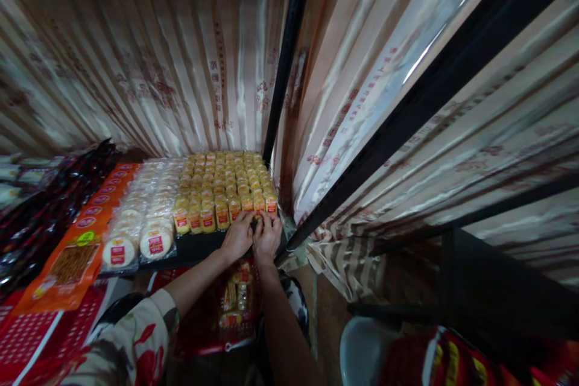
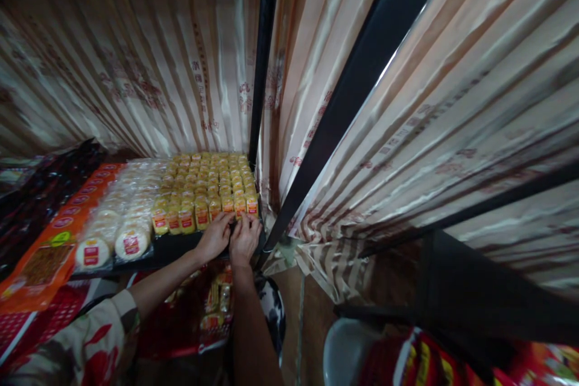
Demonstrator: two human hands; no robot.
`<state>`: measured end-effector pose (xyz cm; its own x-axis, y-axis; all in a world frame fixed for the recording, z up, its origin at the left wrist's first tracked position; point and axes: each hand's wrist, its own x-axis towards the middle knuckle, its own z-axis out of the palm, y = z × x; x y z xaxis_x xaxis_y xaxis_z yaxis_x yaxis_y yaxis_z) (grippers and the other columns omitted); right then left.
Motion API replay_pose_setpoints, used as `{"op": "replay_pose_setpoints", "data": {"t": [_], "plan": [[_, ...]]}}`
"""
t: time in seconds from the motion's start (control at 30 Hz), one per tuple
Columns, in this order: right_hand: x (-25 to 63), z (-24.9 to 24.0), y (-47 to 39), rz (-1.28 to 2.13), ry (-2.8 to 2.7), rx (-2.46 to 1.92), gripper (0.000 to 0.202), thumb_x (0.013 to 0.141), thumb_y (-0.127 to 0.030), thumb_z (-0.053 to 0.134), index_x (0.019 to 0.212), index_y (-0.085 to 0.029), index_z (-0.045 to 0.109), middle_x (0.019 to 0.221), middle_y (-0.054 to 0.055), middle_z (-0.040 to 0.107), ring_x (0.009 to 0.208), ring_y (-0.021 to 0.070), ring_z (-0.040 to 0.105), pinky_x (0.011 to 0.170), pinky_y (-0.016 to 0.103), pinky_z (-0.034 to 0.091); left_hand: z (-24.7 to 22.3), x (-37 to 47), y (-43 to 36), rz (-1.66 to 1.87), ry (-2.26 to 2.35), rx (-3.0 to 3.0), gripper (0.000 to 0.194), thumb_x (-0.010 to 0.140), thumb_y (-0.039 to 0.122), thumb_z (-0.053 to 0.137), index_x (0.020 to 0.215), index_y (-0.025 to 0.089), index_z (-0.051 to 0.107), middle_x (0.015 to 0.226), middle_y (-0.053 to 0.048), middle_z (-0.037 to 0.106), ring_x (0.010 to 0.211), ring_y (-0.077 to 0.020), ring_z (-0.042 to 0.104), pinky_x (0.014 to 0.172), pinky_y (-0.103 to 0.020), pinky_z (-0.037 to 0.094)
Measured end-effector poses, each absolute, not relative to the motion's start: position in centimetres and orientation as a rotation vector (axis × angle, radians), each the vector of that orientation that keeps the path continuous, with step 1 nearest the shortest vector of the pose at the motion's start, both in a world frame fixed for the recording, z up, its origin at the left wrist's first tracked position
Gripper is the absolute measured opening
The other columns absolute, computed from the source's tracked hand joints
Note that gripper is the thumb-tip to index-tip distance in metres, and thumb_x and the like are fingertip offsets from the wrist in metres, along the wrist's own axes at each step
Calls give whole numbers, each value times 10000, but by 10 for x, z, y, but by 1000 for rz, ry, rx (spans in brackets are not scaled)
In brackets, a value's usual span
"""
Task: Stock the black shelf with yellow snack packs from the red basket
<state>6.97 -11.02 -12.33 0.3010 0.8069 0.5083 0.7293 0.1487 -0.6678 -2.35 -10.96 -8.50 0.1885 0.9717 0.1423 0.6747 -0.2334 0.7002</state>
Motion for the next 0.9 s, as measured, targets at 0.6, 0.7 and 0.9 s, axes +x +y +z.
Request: {"op": "replay_pose_setpoints", "data": {"t": [0.6,0.7,0.9], "plan": [[70,-121,-112,160,-1491,-1477,346,873,-189,355,1093,-156,620,989,107,595,970,191,510,874,337,421,-89,-30,-126,896,1481,1966,401,754,20,384,1082,134,586,1005,-93,597,912,-159,573,873,-303,466],[67,-116,-118,165,-1539,-1333,306,880,-217,358,1036,-137,608,941,104,625,886,171,552,820,308,446,-95,-49,-152,922,1407,2002,346,766,34,383,992,148,619,900,-62,600,842,-141,577,821,-272,473],[43,-112,-167,402,-1828,-1214,241,884,-288,409,909,-152,606,728,37,634,599,109,556,623,210,443,-130,-98,-216,830,1460,1837,318,798,71,374,910,181,651,856,-36,624,830,-134,584,787,-248,454]]}}
